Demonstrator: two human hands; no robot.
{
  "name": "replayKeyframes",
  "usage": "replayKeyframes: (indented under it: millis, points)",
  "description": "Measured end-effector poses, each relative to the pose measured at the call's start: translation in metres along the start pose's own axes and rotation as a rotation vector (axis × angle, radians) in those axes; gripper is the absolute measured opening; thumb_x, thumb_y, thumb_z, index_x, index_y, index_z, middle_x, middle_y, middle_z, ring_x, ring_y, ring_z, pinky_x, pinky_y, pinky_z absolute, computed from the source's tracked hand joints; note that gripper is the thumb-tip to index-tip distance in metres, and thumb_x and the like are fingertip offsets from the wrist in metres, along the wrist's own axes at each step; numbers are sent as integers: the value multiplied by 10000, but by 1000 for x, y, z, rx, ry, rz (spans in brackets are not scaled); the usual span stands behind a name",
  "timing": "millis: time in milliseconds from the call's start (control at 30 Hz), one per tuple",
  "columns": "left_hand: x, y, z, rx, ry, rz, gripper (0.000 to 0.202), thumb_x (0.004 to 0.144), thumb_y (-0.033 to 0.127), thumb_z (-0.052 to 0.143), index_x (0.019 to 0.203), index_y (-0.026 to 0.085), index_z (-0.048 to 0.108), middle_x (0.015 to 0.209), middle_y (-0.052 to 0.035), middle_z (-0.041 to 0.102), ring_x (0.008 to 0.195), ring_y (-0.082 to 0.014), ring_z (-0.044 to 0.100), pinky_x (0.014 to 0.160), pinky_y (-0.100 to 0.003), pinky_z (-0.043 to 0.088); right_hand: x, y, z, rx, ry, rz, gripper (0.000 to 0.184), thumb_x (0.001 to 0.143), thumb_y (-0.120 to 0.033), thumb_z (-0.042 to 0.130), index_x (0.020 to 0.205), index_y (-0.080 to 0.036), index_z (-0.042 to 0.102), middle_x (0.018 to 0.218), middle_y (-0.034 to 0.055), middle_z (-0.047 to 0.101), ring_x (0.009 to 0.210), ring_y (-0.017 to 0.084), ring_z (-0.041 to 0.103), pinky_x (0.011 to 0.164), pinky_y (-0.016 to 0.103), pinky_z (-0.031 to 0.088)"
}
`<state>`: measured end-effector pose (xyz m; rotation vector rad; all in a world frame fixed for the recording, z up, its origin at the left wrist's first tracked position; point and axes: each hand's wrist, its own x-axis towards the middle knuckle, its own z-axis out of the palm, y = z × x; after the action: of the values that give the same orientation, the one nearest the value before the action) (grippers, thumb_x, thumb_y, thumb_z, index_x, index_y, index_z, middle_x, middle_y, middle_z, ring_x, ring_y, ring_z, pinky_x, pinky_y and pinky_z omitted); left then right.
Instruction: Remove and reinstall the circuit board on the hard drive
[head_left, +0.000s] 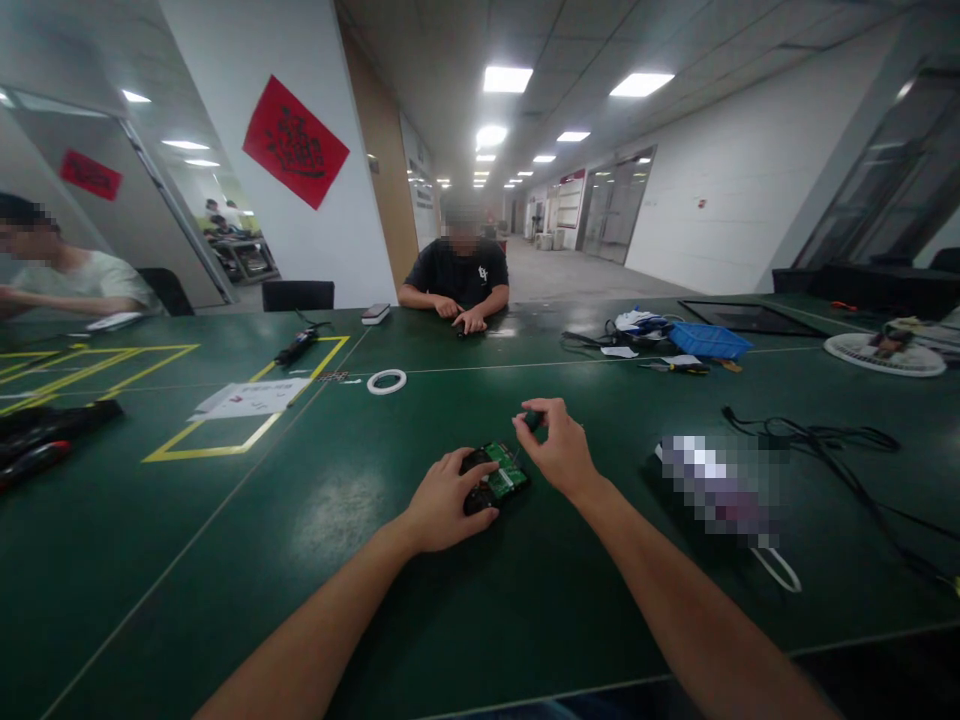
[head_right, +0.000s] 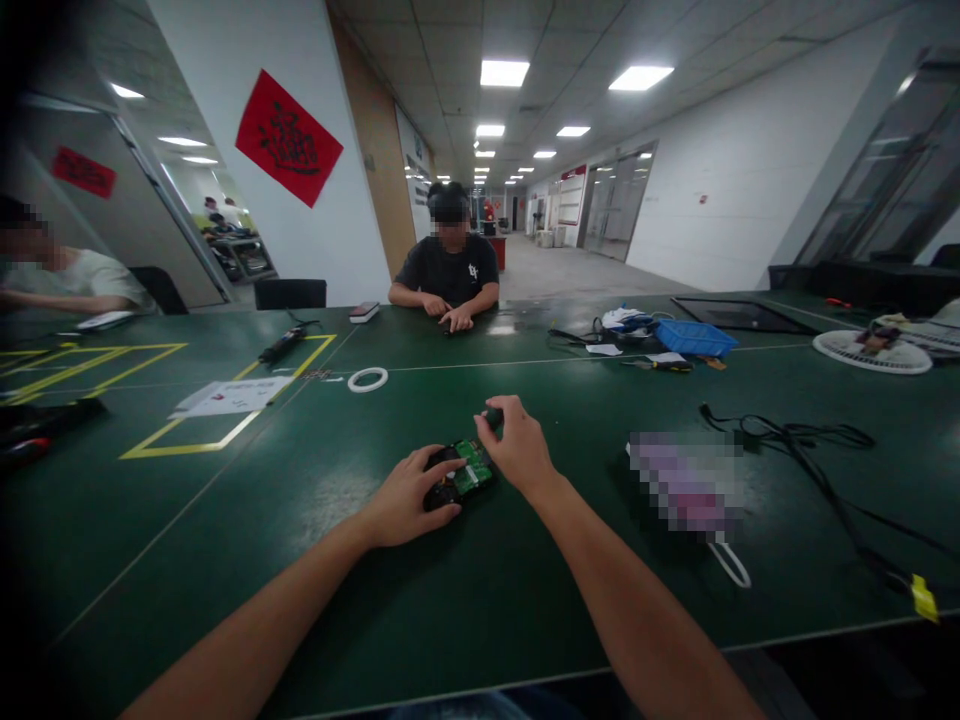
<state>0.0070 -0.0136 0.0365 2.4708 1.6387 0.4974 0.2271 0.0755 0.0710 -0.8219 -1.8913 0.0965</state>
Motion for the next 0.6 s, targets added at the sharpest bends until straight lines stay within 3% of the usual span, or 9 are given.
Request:
replayKeyframes:
  millis: [200,333,500,600]
  points:
    - [0,1,-1,1,-3,-1,701,837,561,689,1472,335,495,1521,-128,381,1345,-386,433,1090,-551,393,-2,3,-5,8,-80,-44,309,978,-317,565,1271,-227,523,1185,105,650,928,213,701,852,383,597]
    - [0,0,-1,0,-2,1,700,833,550,696,1469,334,499,1520,-124,384,1339,-382,438,1091,-542,394,-1,6,-3,-5,-22,1,332,932,-395,650,1194,-219,547,1101,102,627,890,225,686,781,389,610]
    - [0,1,-1,8,-2,-2,696,837,545,695,1470,329,501,1517,-136,381,1342,-389,435,1089,-546,392,-2,6,2,123,13,-29,305,957,-307,599,1235,-228,499,1295,128,588,1087,230,666,861,386,615]
    - [0,1,-2,0,-6,-4,697,834,551,697,1466,328,508,1517,-137,381,1344,-388,435,1091,-541,395,-3,4,4,146,15,-19,323,963,-292,588,1261,-235,476,1306,121,604,1081,223,677,876,395,615]
